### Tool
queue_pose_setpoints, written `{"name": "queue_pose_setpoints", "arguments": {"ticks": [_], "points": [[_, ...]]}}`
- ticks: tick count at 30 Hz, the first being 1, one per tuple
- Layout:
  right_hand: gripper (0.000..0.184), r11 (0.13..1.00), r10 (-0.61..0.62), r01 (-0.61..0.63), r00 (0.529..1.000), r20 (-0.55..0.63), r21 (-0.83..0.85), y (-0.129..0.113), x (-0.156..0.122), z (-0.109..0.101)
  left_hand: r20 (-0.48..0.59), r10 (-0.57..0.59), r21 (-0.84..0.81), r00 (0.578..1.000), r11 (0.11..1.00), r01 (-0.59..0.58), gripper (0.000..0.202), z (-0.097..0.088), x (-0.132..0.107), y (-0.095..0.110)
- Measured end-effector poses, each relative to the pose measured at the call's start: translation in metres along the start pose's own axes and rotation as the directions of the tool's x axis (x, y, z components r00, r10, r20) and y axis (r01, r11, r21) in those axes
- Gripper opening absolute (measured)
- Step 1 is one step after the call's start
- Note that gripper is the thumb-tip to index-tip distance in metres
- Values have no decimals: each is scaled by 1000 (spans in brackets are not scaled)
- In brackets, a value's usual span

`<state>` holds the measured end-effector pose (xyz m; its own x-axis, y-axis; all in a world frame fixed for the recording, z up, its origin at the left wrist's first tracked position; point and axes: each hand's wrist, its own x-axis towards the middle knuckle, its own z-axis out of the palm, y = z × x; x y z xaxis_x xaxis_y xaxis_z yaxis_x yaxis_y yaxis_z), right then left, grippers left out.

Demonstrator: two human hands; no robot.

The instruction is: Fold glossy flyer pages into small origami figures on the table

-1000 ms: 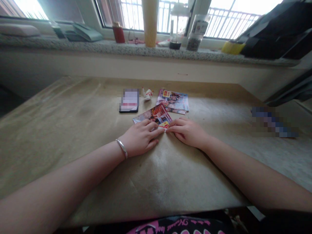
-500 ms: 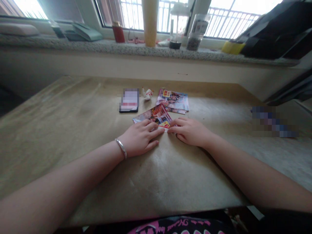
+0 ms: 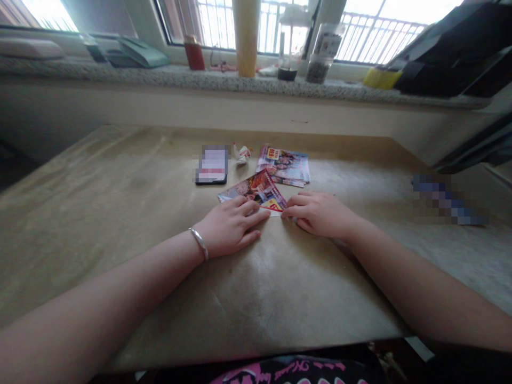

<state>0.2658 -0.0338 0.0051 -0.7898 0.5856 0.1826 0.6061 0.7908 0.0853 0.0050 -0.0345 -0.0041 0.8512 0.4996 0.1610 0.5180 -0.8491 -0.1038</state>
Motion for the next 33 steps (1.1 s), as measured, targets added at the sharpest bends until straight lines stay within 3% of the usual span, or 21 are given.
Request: {"name": "queue_pose_setpoints", "arguments": {"ticks": [33], "points": [[34,997,70,-72,995,72,20,18,-15,-9,19,-1,4,1000,1000,1,47,1,-1,-2]]}}
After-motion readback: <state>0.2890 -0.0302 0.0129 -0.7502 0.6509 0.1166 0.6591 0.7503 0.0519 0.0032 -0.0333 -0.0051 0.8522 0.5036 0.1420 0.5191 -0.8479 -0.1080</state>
